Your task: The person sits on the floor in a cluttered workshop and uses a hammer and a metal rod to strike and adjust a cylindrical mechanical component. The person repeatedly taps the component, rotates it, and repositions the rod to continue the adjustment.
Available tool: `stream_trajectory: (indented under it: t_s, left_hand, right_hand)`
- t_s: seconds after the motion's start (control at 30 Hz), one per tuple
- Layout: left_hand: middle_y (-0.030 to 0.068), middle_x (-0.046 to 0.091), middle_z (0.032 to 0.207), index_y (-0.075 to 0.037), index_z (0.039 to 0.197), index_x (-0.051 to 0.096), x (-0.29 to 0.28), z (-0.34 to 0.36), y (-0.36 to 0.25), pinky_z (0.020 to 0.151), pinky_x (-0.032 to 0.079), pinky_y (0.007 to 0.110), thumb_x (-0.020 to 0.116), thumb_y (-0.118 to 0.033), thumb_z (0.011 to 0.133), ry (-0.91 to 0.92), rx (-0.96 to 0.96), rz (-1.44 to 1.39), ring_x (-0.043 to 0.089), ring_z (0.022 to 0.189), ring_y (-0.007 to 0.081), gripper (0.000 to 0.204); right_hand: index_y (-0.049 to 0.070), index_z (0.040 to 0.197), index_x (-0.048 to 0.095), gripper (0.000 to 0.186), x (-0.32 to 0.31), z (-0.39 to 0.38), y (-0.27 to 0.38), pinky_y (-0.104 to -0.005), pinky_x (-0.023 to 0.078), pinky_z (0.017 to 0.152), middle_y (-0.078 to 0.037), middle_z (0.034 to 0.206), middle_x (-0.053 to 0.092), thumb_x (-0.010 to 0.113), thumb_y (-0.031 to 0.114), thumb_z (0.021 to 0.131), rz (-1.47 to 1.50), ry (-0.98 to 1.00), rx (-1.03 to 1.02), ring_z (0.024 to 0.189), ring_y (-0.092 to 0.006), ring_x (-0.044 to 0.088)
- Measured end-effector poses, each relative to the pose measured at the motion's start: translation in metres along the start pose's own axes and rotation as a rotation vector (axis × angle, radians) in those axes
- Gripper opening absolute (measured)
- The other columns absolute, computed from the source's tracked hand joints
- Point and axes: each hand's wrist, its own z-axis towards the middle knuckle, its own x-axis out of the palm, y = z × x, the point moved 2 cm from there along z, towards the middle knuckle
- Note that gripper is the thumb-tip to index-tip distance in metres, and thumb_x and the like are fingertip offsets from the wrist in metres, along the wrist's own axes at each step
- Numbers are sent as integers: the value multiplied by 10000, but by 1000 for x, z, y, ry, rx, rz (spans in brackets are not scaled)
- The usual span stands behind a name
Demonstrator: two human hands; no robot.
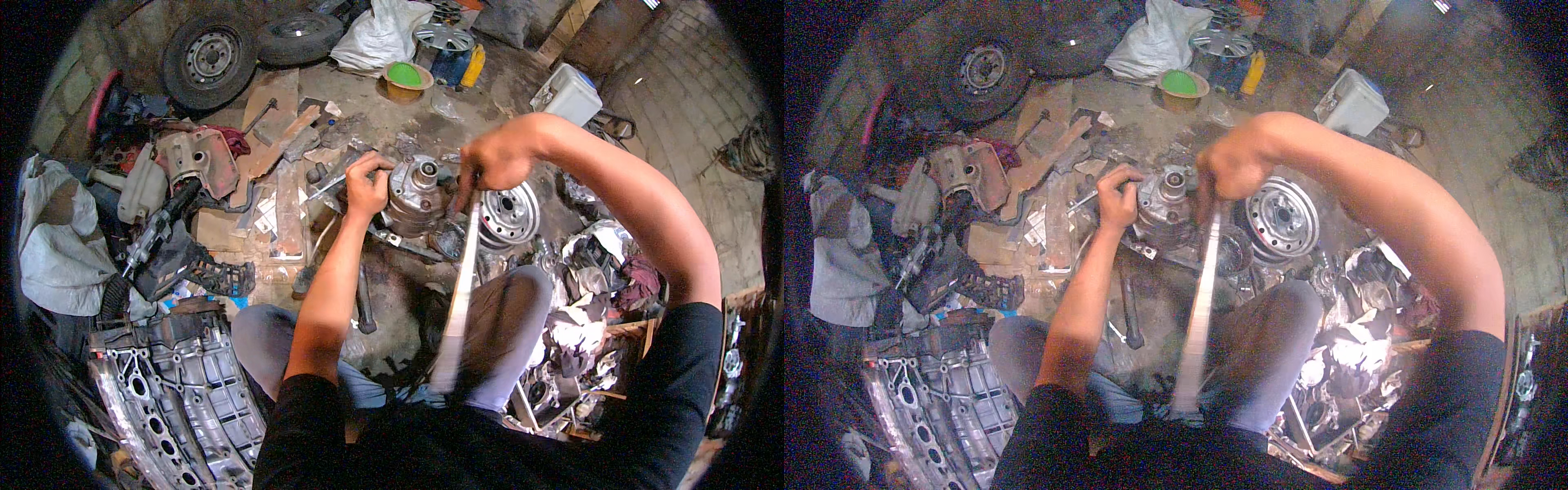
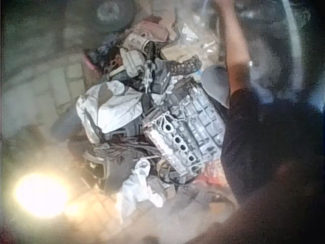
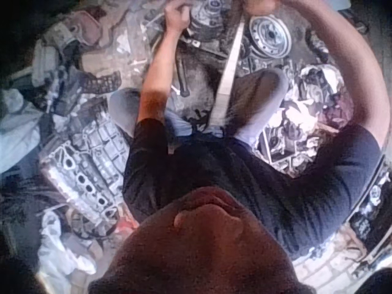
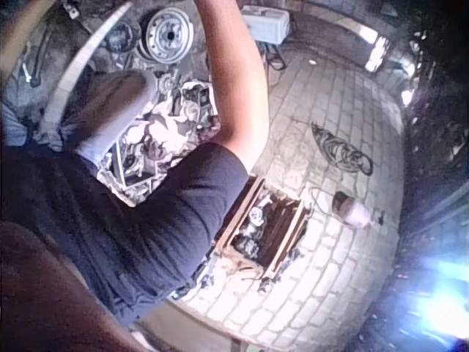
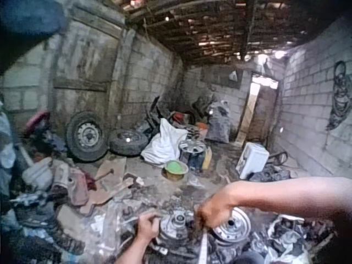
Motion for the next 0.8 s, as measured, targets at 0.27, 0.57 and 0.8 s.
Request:
stream_trajectory:
  t_s: [0.27, 0.57, 0.8]
  left_hand:
    - [171, 654, 748, 49, 743, 643, 16, 5, -7, 727, 508, 390, 516, -1, 672, 43, 114, -21, 645, 740, 335, 153]
    - [202, 596, 742, 93, 763, 580, 11, -1, 0, 709, 495, 377, 512, 12, 675, -46, 17, 7, 612, 714, 362, 137]
    - [192, 638, 767, 54, 757, 636, 10, -5, -5, 717, 505, 380, 509, 15, 664, 60, 9, -16, 634, 737, 356, 161]
  right_hand:
    - [3, 1121, 706, 393, -2, -10, -12, -445, 520, 838, -247, 1082, 694, 535, 98, 780, -419, 83, 599, 985, -390, 670]
    - [34, 1123, 702, 339, -22, 13, -19, -438, 535, 877, -210, 1046, 705, 591, 227, 868, -267, -732, 234, 999, -398, 670]
    - [58, 1094, 715, 311, 3, 36, -5, -448, 512, 873, -225, 1025, 702, 645, 305, 918, -125, -536, 77, 971, -380, 666]
